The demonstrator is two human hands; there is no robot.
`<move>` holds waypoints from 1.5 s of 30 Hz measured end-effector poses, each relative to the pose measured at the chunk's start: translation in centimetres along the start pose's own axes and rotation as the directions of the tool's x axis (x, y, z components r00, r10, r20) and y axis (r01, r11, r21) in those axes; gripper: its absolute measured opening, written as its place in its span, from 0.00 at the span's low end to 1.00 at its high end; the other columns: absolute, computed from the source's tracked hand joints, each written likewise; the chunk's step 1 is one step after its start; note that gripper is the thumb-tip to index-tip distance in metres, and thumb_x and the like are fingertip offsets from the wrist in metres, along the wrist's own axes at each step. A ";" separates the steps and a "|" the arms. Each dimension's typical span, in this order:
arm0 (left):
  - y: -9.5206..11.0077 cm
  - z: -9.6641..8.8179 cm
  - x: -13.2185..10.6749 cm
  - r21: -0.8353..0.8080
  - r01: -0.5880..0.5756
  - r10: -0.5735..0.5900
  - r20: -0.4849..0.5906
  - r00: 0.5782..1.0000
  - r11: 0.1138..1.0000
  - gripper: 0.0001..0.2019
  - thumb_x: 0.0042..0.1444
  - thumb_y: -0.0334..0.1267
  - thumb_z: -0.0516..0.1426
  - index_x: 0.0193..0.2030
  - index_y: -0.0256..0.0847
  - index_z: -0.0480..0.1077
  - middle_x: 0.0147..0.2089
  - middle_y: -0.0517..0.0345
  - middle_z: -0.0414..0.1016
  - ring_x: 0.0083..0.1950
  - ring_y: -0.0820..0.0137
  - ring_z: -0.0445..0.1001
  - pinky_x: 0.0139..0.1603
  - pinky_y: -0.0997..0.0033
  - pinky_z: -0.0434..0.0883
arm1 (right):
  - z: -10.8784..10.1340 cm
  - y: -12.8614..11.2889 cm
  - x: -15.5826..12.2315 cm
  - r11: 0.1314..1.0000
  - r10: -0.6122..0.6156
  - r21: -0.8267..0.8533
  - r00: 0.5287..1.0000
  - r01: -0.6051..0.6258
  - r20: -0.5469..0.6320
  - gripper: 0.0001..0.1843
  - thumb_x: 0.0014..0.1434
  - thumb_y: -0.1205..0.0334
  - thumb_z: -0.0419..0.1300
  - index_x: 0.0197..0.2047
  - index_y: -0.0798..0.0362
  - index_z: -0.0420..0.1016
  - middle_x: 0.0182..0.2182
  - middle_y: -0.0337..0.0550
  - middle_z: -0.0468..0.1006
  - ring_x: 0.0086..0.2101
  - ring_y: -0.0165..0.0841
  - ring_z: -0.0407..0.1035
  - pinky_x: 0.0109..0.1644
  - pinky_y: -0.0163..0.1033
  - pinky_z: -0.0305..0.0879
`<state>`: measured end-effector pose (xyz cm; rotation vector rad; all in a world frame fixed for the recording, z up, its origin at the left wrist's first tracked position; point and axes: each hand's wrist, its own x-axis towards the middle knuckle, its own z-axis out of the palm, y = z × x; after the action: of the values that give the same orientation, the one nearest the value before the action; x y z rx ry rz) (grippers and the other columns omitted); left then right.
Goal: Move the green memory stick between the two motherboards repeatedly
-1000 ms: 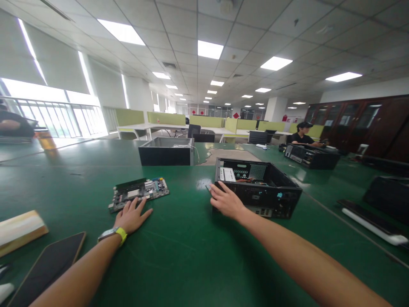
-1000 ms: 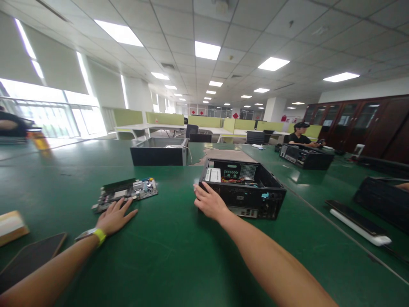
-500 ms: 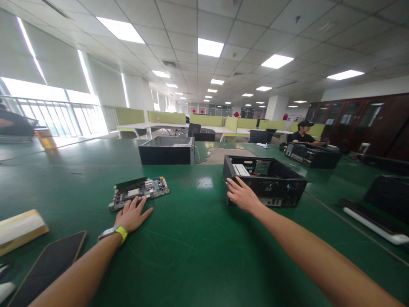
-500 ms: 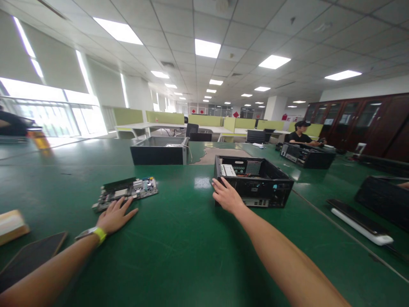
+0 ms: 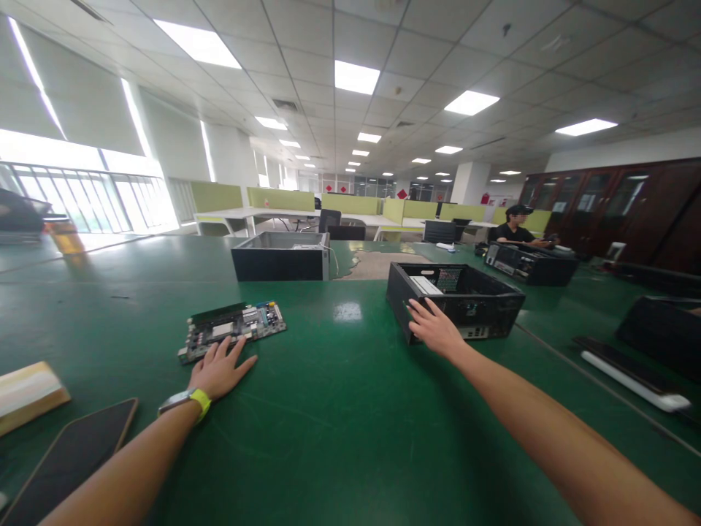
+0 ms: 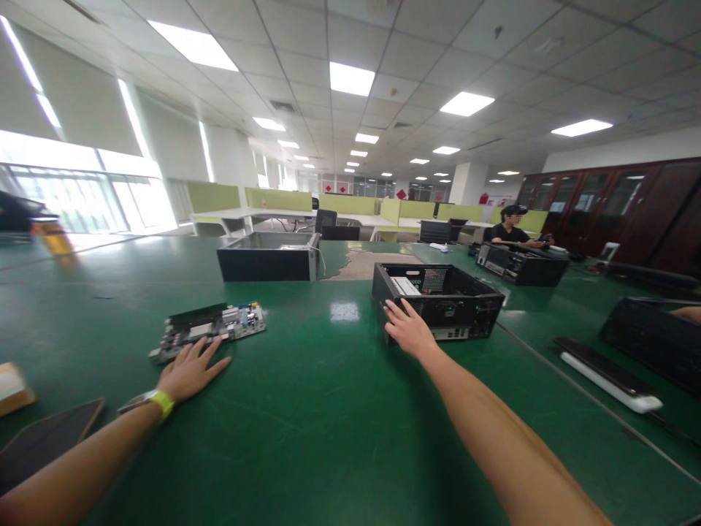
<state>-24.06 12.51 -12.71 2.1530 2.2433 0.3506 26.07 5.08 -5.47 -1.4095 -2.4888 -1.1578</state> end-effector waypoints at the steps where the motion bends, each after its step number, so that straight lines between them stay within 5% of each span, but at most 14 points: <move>1: 0.1 -0.1 0.0 -0.002 0.001 -0.001 0.002 1.000 1.000 0.38 0.50 0.62 0.42 0.66 0.48 0.45 0.69 0.50 0.41 0.68 0.51 0.39 0.60 0.46 0.47 | 0.1 0.3 -0.3 1.000 0.010 -0.004 1.000 -0.010 0.003 0.06 0.54 0.69 0.55 0.36 0.55 0.72 0.57 0.51 0.63 0.62 0.40 0.42 0.63 0.55 0.34; 25: -0.5 -0.9 1.5 0.073 -0.073 0.080 -0.085 0.993 0.995 0.39 0.49 0.62 0.43 0.64 0.43 0.51 0.67 0.44 0.45 0.66 0.49 0.42 0.61 0.46 0.42 | 2.9 5.2 -2.9 0.994 0.110 0.012 0.990 -0.111 0.089 0.08 0.53 0.67 0.55 0.38 0.51 0.72 0.59 0.46 0.60 0.62 0.37 0.39 0.64 0.51 0.28; 30: -1.2 -0.9 3.1 0.091 -0.037 0.036 0.009 0.999 0.995 0.37 0.50 0.61 0.42 0.65 0.46 0.50 0.67 0.45 0.45 0.66 0.46 0.41 0.59 0.43 0.43 | 3.0 5.4 -3.1 0.993 0.119 0.003 0.988 -0.120 0.095 0.09 0.53 0.67 0.55 0.38 0.51 0.72 0.58 0.47 0.61 0.62 0.37 0.40 0.64 0.51 0.29; 36: -1.3 -1.3 4.0 0.061 -0.076 0.071 0.073 0.995 0.995 0.36 0.48 0.61 0.42 0.61 0.45 0.57 0.65 0.47 0.53 0.63 0.45 0.49 0.56 0.41 0.51 | 3.1 5.3 -3.1 0.993 0.116 -0.025 0.989 -0.114 0.095 0.08 0.54 0.65 0.55 0.38 0.51 0.71 0.57 0.49 0.63 0.62 0.37 0.39 0.64 0.51 0.29; 45: -1.1 -2.4 3.6 -0.040 -0.177 0.178 0.020 0.984 0.983 0.36 0.46 0.64 0.43 0.53 0.42 0.66 0.57 0.48 0.65 0.56 0.53 0.62 0.51 0.56 0.62 | 3.2 4.9 -3.1 0.990 0.142 -0.042 0.984 -0.138 0.107 0.08 0.54 0.64 0.55 0.38 0.51 0.71 0.57 0.48 0.63 0.63 0.37 0.38 0.64 0.52 0.28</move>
<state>-25.77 15.68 -10.06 2.3309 2.0201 0.3650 32.52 6.31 -6.11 -1.6704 -2.4034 -1.1305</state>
